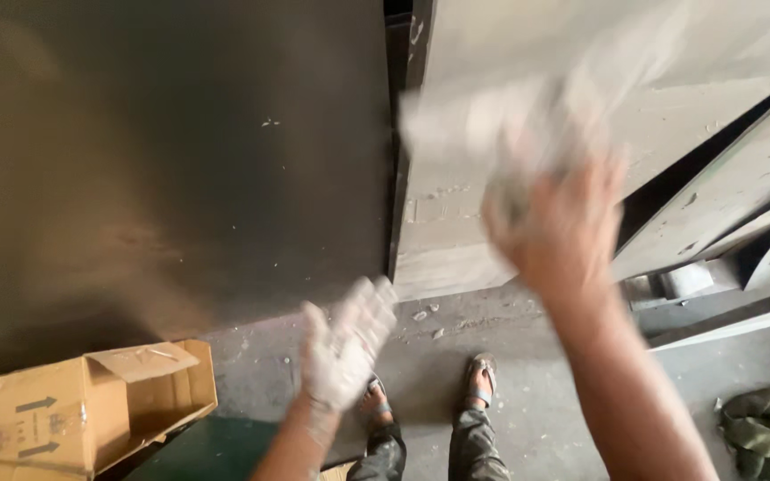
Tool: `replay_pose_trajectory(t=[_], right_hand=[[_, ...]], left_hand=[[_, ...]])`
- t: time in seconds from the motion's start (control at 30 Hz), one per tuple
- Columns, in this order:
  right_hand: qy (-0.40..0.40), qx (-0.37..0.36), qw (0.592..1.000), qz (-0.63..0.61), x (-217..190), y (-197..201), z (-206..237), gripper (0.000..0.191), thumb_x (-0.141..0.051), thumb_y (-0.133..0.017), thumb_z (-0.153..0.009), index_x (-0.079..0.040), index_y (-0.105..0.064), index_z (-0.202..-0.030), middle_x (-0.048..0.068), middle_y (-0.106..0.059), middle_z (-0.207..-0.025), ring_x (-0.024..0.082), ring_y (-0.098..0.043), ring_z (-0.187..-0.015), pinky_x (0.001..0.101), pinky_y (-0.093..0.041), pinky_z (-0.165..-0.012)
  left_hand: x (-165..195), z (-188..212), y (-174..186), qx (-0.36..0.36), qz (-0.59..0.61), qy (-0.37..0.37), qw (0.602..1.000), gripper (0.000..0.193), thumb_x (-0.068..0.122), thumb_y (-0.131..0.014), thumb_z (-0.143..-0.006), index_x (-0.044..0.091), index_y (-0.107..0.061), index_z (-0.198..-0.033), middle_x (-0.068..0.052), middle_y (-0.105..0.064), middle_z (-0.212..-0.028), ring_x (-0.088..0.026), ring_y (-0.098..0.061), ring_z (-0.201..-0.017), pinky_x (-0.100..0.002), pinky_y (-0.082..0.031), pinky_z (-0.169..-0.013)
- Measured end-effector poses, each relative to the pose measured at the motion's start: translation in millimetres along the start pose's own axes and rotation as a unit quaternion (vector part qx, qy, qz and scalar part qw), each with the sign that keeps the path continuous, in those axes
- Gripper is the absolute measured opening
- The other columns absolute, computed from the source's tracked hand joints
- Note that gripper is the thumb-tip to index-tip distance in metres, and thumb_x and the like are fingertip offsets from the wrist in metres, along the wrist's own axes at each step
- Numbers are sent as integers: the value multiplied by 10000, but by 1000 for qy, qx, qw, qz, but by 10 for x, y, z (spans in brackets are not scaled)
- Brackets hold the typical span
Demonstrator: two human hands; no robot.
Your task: The person scoops plaster from a tray on a workbench and spreads it by hand with a trowel over flat boards leaning against a wall, coating the surface of each board in turn and reaching up to cover the upper edges.
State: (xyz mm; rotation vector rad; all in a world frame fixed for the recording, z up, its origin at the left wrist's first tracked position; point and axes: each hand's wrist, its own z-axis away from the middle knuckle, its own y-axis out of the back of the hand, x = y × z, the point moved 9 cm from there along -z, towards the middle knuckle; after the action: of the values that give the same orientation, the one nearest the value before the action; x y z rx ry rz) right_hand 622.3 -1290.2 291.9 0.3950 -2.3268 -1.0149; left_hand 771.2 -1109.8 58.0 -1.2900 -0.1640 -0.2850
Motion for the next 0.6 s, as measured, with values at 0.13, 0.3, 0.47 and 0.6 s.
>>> replay_pose_trajectory(t=[0.13, 0.3, 0.47, 0.6], right_hand=[[-108, -74, 971, -199, 276, 28, -489, 684, -272, -791, -889, -152, -634, -1543, 259, -387, -1549, 363, -574, -1299, 522, -607, -1027], [-94, -172, 965, -172, -525, -631, 396, 693, -268, -833, -802, -127, -652, -1456, 312, -344, -1526, 465, -584, -1258, 452, -641, -781], [-174, -239, 919, -259, -1242, -1608, 1681, 669, -306, -834, -757, -208, -656, -1395, 211, -411, -1511, 468, -598, -1120, 517, -607, -830], [-171, -219, 922, -270, -1753, -2165, 2449, 687, -275, -818, -701, -195, -664, -1366, 255, -445, -1501, 482, -595, -1058, 525, -589, -803]], left_hand=[[-967, 289, 558, 75, 43, 125, 988, 1047, 757, -384, -929, -30, -232, -1603, -232, -308, -1662, -365, -279, -1545, -458, -193, -1261], [-1252, 717, 1241, 146, 32, 142, 978, 1072, 761, -394, -930, -54, -207, -1599, -245, -288, -1671, -360, -271, -1557, -460, -190, -1272], [-792, 764, 1798, 172, 20, 78, 982, 1037, 734, -371, -943, -45, -187, -1602, -273, -272, -1658, -381, -262, -1550, -474, -162, -1263], [-608, 865, 2191, 227, 24, 22, 973, 989, 689, -382, -979, -75, -208, -1583, -329, -268, -1642, -416, -237, -1549, -507, -149, -1280]])
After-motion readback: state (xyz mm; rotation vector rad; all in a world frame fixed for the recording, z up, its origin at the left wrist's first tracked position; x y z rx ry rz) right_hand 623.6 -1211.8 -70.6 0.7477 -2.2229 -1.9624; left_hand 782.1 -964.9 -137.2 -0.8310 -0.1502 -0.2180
